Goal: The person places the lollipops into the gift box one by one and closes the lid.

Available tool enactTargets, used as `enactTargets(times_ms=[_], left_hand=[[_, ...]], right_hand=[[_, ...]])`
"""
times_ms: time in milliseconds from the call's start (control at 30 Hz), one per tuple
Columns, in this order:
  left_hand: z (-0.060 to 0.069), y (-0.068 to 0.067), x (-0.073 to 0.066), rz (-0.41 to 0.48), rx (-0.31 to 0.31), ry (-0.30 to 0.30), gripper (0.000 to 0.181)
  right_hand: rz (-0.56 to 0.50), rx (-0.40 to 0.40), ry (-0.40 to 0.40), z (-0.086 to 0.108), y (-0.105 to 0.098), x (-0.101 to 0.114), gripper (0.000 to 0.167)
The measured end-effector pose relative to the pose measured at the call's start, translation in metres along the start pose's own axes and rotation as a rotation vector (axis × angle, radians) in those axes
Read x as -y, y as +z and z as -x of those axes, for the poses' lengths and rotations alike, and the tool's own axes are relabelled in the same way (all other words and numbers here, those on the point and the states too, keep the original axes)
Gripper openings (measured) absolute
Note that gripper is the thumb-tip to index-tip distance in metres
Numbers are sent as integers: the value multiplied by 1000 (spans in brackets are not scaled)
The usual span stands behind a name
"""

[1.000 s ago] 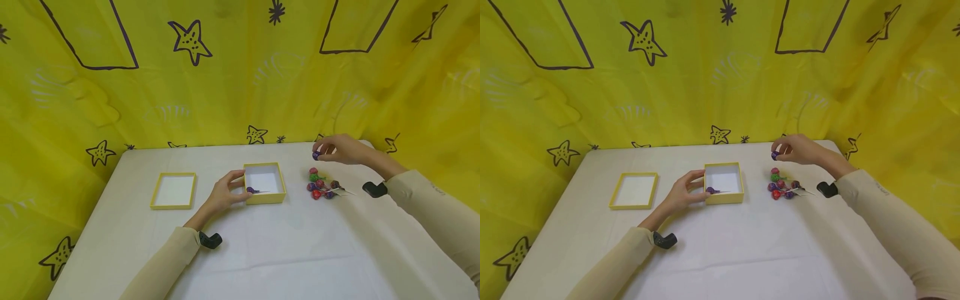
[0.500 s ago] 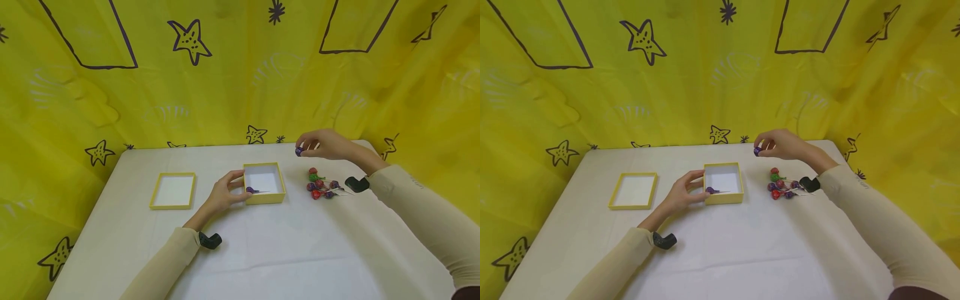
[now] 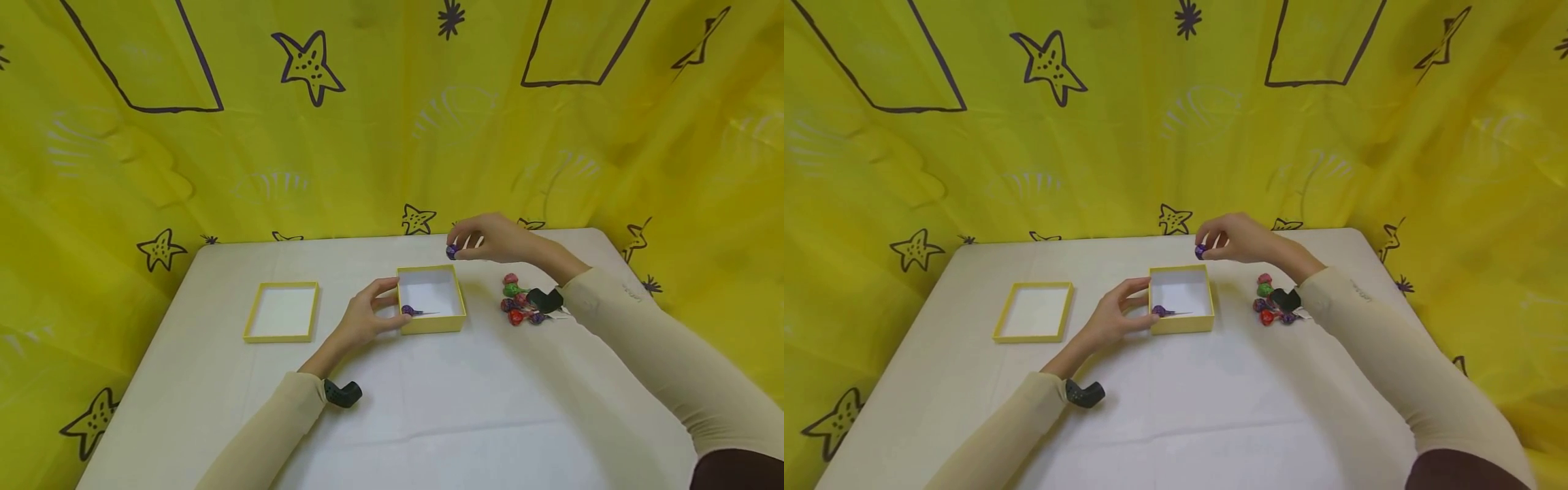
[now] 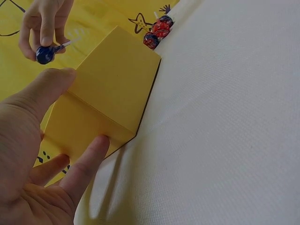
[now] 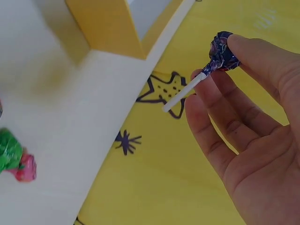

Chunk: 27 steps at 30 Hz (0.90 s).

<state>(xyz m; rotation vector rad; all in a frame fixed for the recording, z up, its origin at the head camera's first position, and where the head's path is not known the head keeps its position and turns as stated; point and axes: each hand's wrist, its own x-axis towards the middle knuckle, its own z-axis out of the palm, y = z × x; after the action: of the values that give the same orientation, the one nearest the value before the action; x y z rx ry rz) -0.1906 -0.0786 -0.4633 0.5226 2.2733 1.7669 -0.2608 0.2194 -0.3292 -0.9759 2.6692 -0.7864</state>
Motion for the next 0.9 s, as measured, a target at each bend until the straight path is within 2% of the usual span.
enactTargets(times_ms=[667,767,900], left_hand=[[-1,1,-1,20,6,-31,81],[1,1,-7,28,9,-38,80],[7,1,-23,32,12,-33,76]], right_hand=[[-88,90,-25,-37,51,13,15],[-101,92,-31,-41,58,13,15],[-109,102,-29,-45,67,11,15]])
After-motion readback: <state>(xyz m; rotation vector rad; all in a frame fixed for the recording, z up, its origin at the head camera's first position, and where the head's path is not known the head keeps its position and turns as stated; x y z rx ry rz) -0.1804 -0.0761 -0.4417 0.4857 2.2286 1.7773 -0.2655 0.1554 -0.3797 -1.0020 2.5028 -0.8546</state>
